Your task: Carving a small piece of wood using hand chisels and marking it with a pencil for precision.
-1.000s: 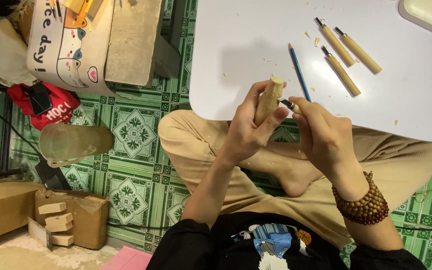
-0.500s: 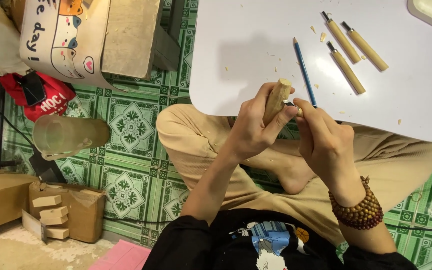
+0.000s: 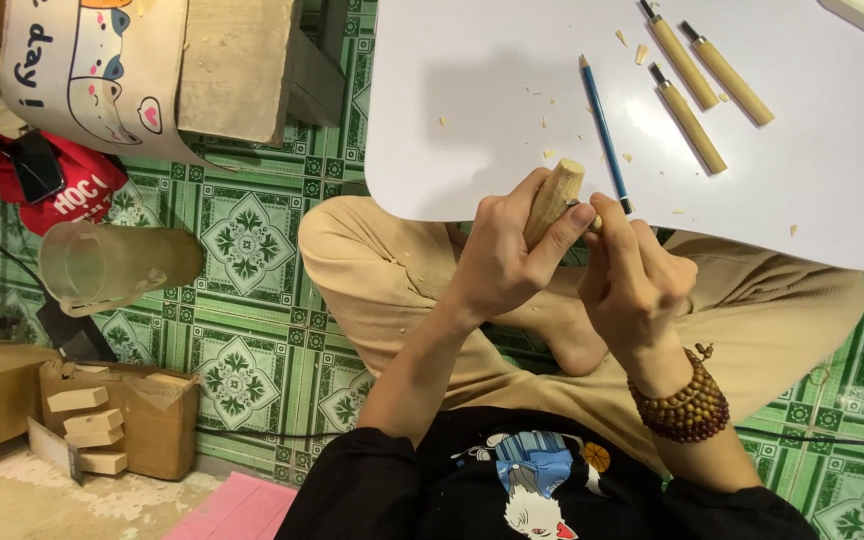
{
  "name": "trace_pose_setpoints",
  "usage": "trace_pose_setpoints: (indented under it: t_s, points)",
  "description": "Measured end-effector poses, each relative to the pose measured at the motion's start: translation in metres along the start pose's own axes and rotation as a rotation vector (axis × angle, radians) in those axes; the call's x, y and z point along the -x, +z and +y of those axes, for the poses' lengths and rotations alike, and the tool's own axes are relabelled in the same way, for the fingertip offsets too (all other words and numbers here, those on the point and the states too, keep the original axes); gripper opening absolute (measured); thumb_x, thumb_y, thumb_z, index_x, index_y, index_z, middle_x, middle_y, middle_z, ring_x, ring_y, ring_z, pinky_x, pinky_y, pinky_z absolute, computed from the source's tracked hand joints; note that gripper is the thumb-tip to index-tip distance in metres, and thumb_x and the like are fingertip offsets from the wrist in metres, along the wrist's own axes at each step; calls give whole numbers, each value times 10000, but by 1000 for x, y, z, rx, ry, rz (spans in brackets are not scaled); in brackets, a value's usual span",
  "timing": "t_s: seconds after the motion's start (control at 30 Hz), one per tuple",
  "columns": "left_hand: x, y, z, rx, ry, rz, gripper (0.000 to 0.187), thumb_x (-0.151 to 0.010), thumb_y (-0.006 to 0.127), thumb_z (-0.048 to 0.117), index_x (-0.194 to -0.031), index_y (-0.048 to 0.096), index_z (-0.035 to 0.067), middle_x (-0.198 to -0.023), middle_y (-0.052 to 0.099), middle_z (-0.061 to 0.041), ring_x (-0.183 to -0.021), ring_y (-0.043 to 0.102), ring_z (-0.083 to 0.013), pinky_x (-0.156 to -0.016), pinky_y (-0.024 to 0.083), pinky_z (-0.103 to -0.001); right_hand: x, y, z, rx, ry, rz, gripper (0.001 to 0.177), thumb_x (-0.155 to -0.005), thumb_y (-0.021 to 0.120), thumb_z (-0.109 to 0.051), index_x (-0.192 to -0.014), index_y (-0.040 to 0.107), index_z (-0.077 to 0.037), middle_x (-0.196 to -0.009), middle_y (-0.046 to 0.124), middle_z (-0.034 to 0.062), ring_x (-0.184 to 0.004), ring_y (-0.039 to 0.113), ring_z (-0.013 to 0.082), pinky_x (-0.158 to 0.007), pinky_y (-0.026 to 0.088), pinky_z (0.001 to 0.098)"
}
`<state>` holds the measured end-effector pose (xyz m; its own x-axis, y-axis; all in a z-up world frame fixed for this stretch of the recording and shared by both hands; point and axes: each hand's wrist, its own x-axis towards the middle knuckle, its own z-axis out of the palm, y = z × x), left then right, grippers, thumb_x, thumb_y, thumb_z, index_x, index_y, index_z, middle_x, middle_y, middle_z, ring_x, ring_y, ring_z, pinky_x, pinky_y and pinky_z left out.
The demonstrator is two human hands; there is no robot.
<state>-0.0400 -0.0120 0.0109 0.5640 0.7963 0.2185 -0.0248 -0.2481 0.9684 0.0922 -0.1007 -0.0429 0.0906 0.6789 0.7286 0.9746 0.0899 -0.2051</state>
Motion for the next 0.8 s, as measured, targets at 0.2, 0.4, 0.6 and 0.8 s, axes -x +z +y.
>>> trace_pose_setpoints:
  t_s: [0.2,0.4,0.6,0.8]
  points:
    - [7,19,-12,9,-34,88,277,-951,647,339,-824,546,115,-502,429,-29,-531,563,-84,-547,479,-229,-18,12,3,-249,114,56,459,-1155,462,-285,-1217,743,73,-716,590,117,-572,626,302,-510,465,320]
    - [0,-6,-3,-312,30,-12,294,-961,615,353,-1135,551,124,-779,670,-137,-751,744,-372,-675,595,-495,-1,4,32,-500,219,-111,337,-1144,518,-248,-1169,747,-2,-730,634,81,-648,658,344,-661,529,369]
    - [-5,-11,9,-381,28,-67,347,-955,609,382,-1144,552,97,-853,674,-171,-819,742,-422,-728,583,-562,18,9,40,-526,226,-161,261,-1095,573,-257,-1071,748,-65,-626,551,18,-580,611,350,-628,507,337]
    - [-4,-7,9,-457,37,-57,332,-929,650,417,-1090,559,141,-806,663,-99,-785,747,-375,-713,586,-527,12,7,33,-552,213,-147,246,-1110,552,-233,-1064,713,-52,-605,543,59,-564,586,405,-615,507,362]
